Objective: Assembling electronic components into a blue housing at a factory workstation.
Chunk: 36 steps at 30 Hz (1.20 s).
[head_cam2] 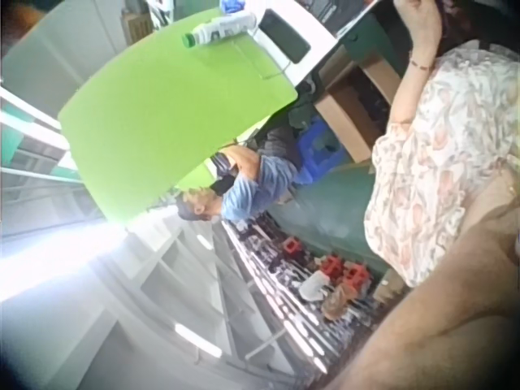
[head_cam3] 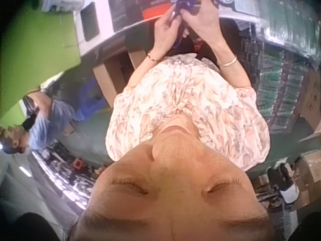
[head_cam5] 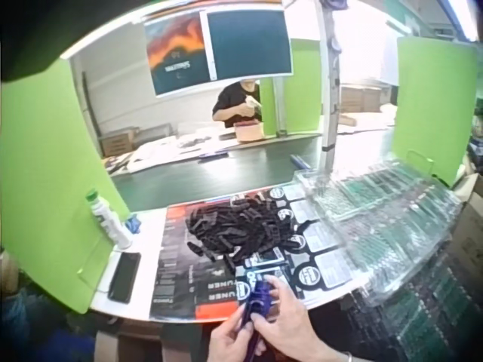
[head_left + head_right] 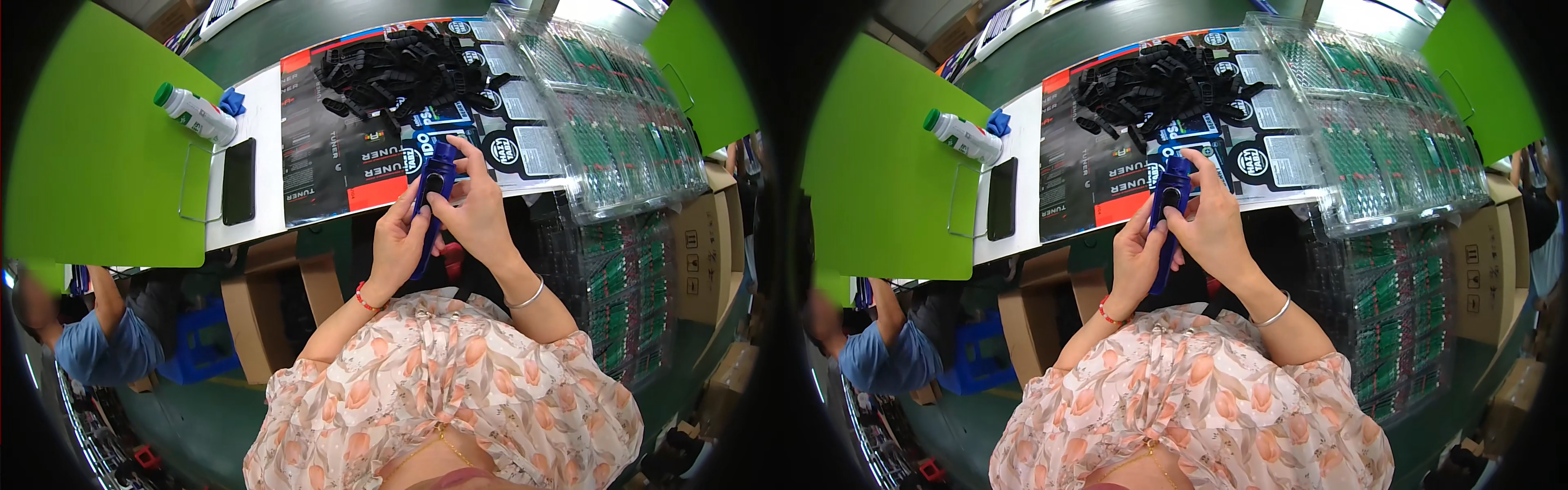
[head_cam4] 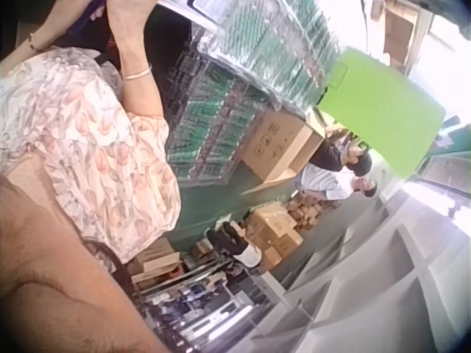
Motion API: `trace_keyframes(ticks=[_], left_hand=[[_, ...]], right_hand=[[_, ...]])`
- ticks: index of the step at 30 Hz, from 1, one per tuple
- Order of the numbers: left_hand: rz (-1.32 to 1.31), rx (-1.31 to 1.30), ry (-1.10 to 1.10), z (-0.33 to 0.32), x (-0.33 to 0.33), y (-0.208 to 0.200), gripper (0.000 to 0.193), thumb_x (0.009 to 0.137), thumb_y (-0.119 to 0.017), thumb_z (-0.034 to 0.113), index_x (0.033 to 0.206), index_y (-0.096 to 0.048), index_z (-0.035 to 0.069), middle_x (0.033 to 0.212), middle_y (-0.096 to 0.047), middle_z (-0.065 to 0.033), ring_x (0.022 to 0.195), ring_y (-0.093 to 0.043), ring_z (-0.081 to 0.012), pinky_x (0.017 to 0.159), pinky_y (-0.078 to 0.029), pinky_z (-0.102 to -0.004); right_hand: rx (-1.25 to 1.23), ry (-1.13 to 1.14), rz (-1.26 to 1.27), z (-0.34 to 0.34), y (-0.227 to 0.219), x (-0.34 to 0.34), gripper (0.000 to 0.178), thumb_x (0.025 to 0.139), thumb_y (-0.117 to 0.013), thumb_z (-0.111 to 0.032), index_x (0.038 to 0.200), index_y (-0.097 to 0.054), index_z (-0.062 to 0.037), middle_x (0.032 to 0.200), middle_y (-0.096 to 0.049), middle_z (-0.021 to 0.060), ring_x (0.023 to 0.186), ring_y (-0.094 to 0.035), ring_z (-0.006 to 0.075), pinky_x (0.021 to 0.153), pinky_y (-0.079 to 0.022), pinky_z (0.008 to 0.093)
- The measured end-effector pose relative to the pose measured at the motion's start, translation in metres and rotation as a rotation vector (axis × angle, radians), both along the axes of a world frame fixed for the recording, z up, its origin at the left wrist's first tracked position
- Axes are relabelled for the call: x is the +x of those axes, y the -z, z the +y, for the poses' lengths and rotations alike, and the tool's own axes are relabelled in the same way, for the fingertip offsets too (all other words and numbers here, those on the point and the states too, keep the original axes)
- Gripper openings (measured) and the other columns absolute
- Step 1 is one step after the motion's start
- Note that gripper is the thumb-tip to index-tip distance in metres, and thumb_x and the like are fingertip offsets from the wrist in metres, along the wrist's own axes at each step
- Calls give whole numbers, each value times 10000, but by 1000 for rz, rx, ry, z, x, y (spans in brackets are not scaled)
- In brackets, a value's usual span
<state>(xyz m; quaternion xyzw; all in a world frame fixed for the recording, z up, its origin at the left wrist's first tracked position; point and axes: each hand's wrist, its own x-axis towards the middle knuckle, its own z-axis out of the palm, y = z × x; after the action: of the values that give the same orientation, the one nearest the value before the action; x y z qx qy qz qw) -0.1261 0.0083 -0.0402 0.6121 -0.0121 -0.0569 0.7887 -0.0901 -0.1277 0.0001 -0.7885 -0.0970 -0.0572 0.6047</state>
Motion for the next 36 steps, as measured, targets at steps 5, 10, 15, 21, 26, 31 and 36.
trace_keyframes(ticks=[5,10,15,21,26,31,36], left_hand=[[-68,110,-32,-4,3,-7,457,994,-476,51,1442,-389,33,736,-629,-76,576,-601,-114,501,-500,-231],[80,-103,49,-15,9,-11,475,1001,-479,81,1457,-351,38,803,-633,-85,605,-605,-121,525,-498,-234],[139,-214,110,-19,19,-18,466,999,-478,86,1445,-353,38,877,-650,-120,639,-619,-130,560,-522,-242],[173,-302,65,-20,26,-23,346,980,-485,95,1310,-447,0,957,-637,-156,712,-589,-136,619,-499,-254],[197,-420,92,-18,32,-23,387,1018,-432,133,1387,-391,27,973,-640,-149,728,-608,-136,636,-527,-254],[159,-425,56,-6,37,-25,326,1036,-400,191,1311,-437,21,967,-637,-148,710,-599,-140,617,-517,-258],[167,-445,53,-4,40,-26,323,1036,-412,205,1303,-443,26,937,-634,-137,698,-598,-135,600,-512,-255]], right_hand=[[167,-45,83,-6,4,6,733,736,-680,29,1385,-353,-66,946,-602,145,669,-688,200,585,-526,308],[45,-46,47,-22,-7,10,807,739,-675,-5,1445,-288,-69,981,-587,164,691,-666,213,630,-526,326],[-194,-39,-119,-52,-38,8,605,782,-692,-58,1337,-454,-26,1028,-611,184,708,-672,226,657,-540,342],[-365,39,-309,-105,-65,33,263,794,-693,-57,1046,-656,9,870,-677,151,683,-672,248,654,-531,344],[-375,18,-312,-90,-57,30,205,793,-687,-55,981,-661,23,829,-673,153,701,-665,269,669,-526,356],[-525,210,-416,-107,-55,76,146,830,-643,-124,925,-687,-23,818,-675,185,770,-663,346,716,-525,421],[-944,505,-232,-213,-69,195,182,809,-608,-107,949,-704,-40,920,-687,220,901,-671,371,796,-544,446]])
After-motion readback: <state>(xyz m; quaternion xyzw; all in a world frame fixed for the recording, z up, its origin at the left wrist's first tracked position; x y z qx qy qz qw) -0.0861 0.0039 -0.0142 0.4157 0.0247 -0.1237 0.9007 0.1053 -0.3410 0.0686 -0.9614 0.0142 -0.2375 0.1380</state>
